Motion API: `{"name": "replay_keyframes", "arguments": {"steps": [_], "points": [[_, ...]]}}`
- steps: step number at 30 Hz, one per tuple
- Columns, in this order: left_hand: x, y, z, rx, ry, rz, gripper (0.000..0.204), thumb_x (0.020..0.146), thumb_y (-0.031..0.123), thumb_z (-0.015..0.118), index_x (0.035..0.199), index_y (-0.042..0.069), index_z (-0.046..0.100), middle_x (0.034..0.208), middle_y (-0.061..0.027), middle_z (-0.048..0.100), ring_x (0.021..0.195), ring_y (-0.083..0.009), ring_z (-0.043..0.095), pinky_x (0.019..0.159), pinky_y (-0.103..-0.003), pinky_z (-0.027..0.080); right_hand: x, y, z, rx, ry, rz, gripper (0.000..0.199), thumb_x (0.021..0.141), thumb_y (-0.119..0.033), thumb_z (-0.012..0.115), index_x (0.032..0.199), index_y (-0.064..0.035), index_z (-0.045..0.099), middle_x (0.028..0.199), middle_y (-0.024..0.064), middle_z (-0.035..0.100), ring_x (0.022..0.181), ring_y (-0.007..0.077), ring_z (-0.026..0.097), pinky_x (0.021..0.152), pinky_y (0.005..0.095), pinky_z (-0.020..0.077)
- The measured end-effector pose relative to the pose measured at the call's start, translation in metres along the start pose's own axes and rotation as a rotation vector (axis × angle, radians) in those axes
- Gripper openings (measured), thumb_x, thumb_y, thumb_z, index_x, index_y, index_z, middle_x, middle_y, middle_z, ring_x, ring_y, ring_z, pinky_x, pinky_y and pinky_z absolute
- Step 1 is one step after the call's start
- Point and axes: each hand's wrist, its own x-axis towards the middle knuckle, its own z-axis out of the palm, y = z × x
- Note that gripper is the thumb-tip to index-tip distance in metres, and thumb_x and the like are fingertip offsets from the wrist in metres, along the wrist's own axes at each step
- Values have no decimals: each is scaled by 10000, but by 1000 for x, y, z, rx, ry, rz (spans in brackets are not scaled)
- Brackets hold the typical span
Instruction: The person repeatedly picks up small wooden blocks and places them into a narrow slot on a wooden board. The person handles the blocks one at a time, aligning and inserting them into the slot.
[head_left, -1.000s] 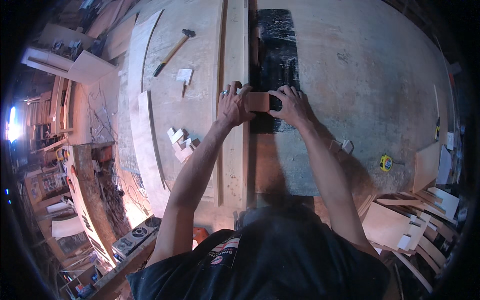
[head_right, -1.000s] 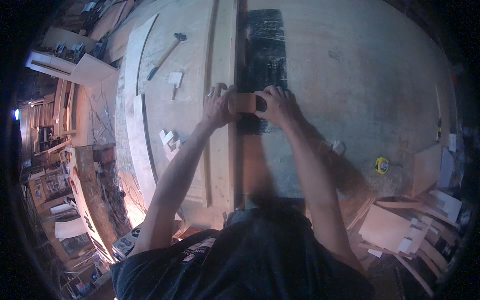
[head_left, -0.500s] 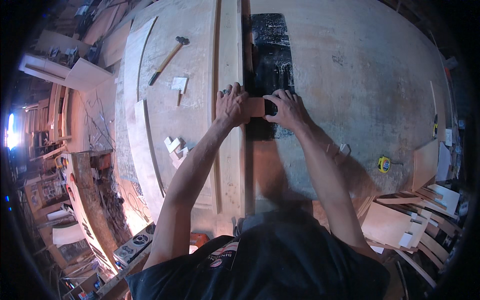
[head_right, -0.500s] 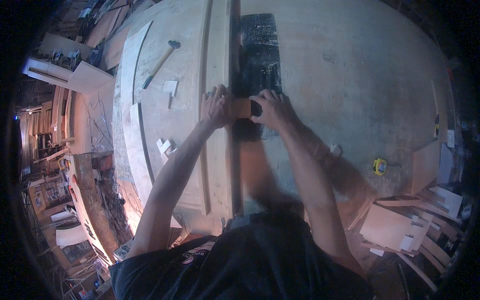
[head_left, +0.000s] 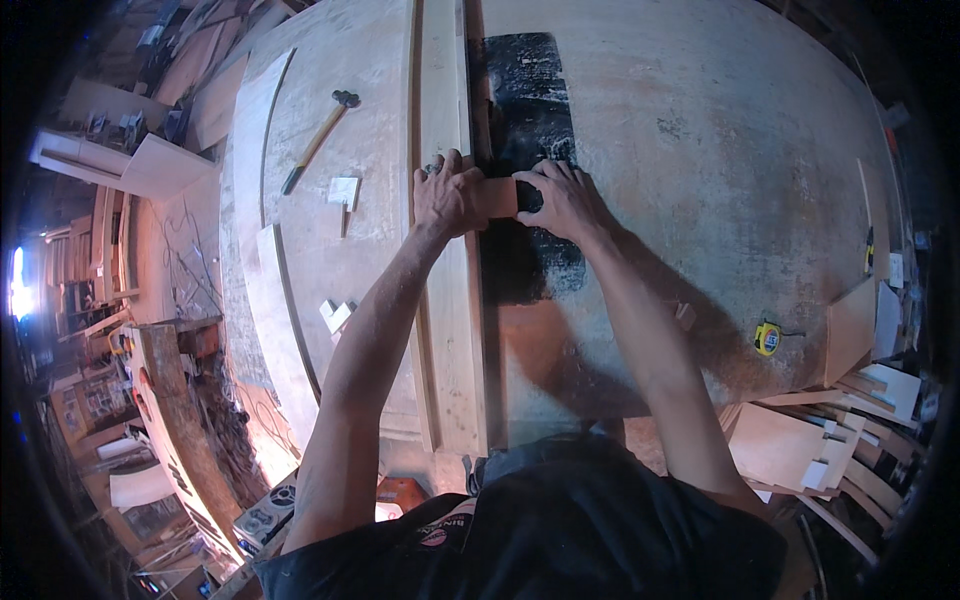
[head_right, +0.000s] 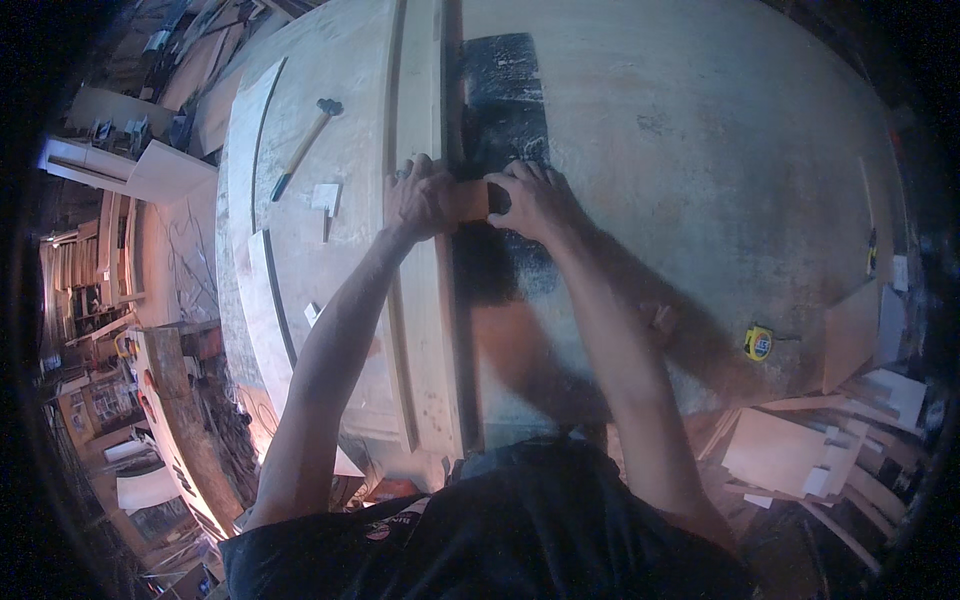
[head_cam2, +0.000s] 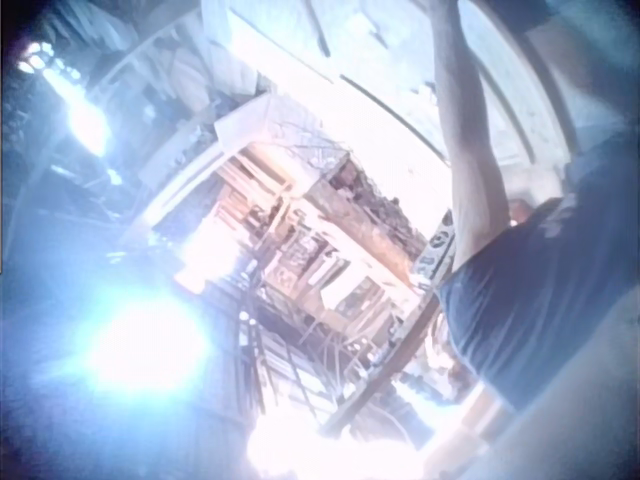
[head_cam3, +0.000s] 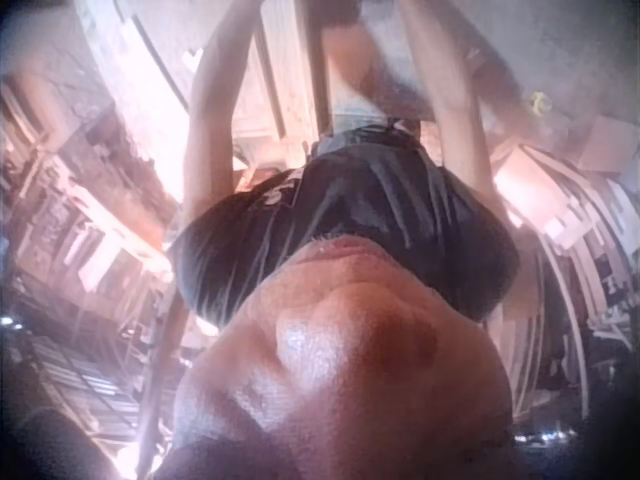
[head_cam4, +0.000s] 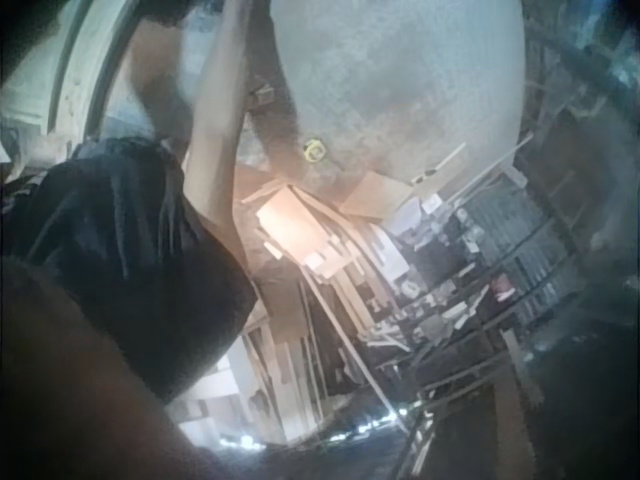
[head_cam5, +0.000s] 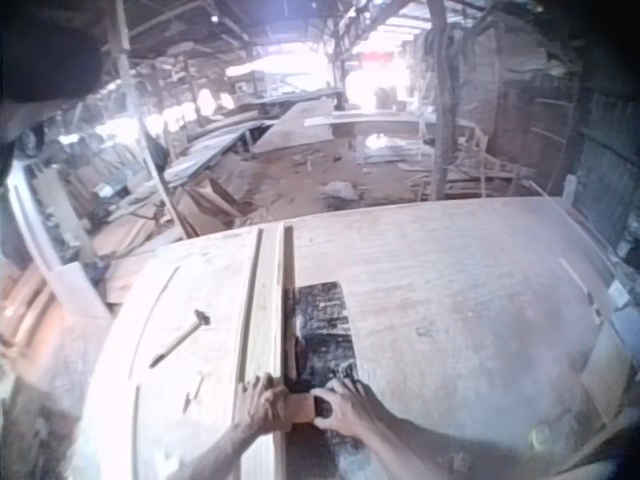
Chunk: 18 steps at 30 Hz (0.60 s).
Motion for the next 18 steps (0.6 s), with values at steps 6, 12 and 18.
{"name": "replay_keyframes", "arguments": {"steps": [6,12,18], "points": [[24,-6,2,-33,27,-15,846,596,420,1041,1402,341,797,1471,-74,585,1469,-317,545,1133,-528,457,12,1,-14,1,-4,9,779,875,-445,939,1583,-258,675,1497,77,649,1485,316,574,1252,539,460],[34,-9,-2,-22,10,-36,853,593,400,1036,1408,332,797,1481,-55,588,1473,-299,549,1132,-526,457,23,-1,-20,-55,-4,7,767,893,-454,929,1589,-262,670,1554,73,633,1500,320,575,1262,557,450],[46,-14,-3,29,-6,4,813,652,457,1009,1420,316,785,1447,-77,591,1426,-353,563,1162,-526,494,33,4,-23,-15,-20,23,797,868,-464,946,1586,-250,674,1544,74,646,1505,318,572,1275,565,428]]}}
